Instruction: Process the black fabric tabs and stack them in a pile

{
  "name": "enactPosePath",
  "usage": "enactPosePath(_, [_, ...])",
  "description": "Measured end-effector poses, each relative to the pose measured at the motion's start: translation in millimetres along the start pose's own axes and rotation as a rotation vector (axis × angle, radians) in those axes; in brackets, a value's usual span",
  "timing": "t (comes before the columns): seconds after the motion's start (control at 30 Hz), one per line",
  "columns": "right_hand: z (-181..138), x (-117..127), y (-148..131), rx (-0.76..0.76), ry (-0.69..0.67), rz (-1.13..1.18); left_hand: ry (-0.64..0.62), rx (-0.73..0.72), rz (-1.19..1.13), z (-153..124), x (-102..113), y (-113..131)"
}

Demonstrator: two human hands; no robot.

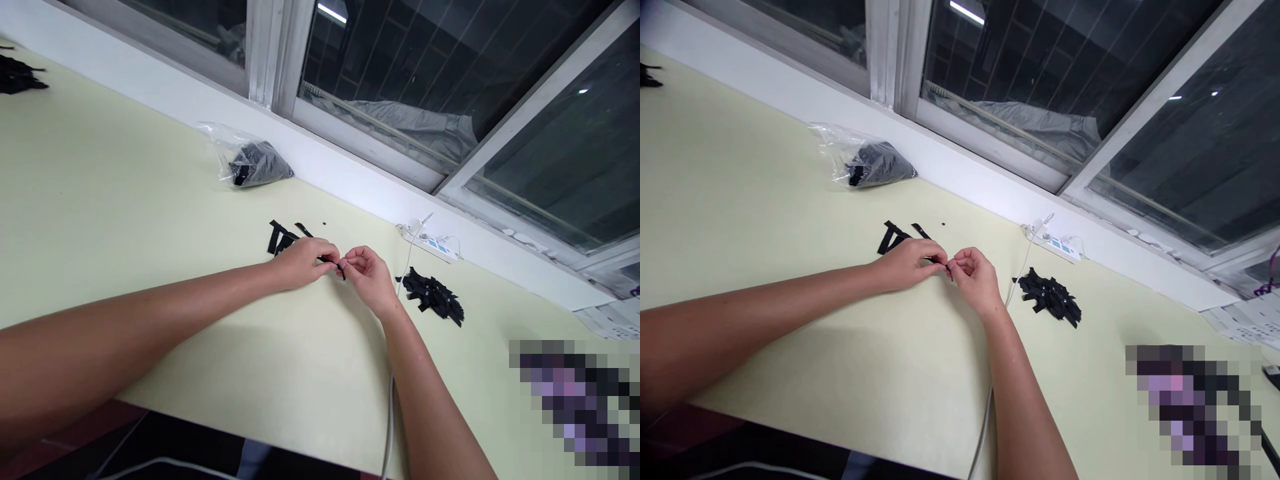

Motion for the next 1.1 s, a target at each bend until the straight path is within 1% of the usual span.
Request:
enactPosePath(0.2, [-1.4, 1.9, -0.2, -0.032, -0.016, -0.029, 0.018, 0.067, -0.066, 0.2, 0.0, -0.9])
enactPosePath(0.4, [-1.0, 3.8, 1.6, -0.057, 0.016, -0.06, -0.002, 0.124, -0.08, 0.0, -1.7, -3.7])
enactPosePath(0.5, [-0.5, 3.8, 3.1, -0.085, 0.025, -0.013, -0.019, 0.124, -0.079, -0.3, -2.9, -5.7])
enactPosePath(0.7, [0.6, 2.7, 5.0, -0.116, 0.035, 0.132, -0.045, 0.066, -0.033, -0.4, -3.5, -3.9])
enactPosePath(0.93, [-0.7, 3.1, 4.5, -0.133, 0.018, 0.151, -0.083, 0.082, -0.002, -0.7, -5.0, -2.5])
enactPosePath(1.1, [-0.1, 3.8, 3.4, -0.11, 0.015, 0.147, -0.047, 0.105, -0.113, 0.0, -6.4, -3.0])
Point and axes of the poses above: each hand's wrist, its own z-axis towards the middle knuckle, its own x-axis out of the back of the hand, y = z × x, the point moved 4 cm from there along z, towards the middle knuckle, and after that the axes turned 4 degrees about -y, right-handed, at the moved point
